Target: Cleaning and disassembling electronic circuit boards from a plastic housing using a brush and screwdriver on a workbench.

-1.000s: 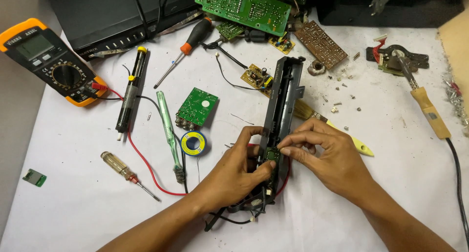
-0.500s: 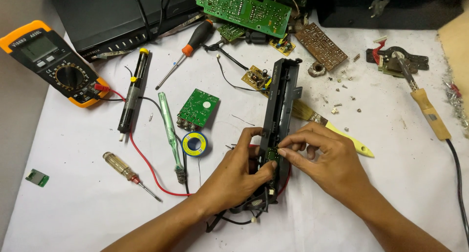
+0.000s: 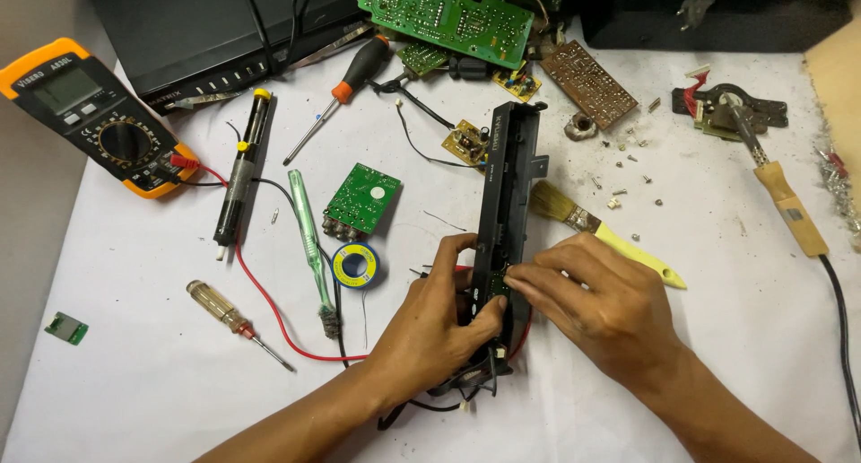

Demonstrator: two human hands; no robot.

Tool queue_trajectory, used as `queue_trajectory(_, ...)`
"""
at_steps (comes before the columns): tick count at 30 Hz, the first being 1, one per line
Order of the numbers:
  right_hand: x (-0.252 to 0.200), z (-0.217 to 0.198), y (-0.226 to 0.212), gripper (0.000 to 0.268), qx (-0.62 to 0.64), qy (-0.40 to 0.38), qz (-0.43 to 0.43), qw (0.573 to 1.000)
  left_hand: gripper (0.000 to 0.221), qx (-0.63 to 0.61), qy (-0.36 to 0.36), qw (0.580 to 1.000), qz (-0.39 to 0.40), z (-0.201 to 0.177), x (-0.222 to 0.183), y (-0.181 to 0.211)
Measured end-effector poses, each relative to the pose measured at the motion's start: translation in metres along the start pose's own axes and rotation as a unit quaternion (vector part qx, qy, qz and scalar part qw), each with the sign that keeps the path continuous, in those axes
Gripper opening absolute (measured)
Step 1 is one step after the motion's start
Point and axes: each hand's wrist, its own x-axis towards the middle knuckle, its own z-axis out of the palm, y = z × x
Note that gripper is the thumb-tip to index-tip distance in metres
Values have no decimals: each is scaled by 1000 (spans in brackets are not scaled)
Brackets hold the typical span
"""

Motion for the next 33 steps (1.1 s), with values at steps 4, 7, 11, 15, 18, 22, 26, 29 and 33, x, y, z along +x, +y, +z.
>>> queue_trajectory(4,-3,-1,5,16,-15,6,-29,999,53,7,2,1000,-1,0,0,-1)
queue_trajectory(7,-7,-2,10,15,80,-5,36,996,52,-13,0,1000,-6,-1,1,-1)
queue_trajectory(11,-6,-8,15,16,117,-4,103,988,48,-66,-9,997,-31,-4,2,0)
queue_trajectory(15,-6,-14,20,19,148,-35,61,987,46,-68,-11,996,-48,-4,3,-1)
queue_trajectory(18,-5,-12,20,21,98,-50,-18,994,48,-33,-2,999,-36,-3,3,-3)
queue_trajectory(22,-9,-4,22,26,78,-56,-45,994,49,-37,0,999,-17,-2,3,-4)
queue_trajectory(26,-10,-2,22,23,65,-63,-51,995,52,-23,-1,999,-22,-3,3,-3)
queue_trajectory(29,-12,-2,23,24,79,-73,-40,993,53,-17,-1,1000,-8,-2,4,-7)
queue_trajectory(33,-18,-2,29,31,80,-91,-37,992,51,-19,0,1000,-22,-3,4,-6)
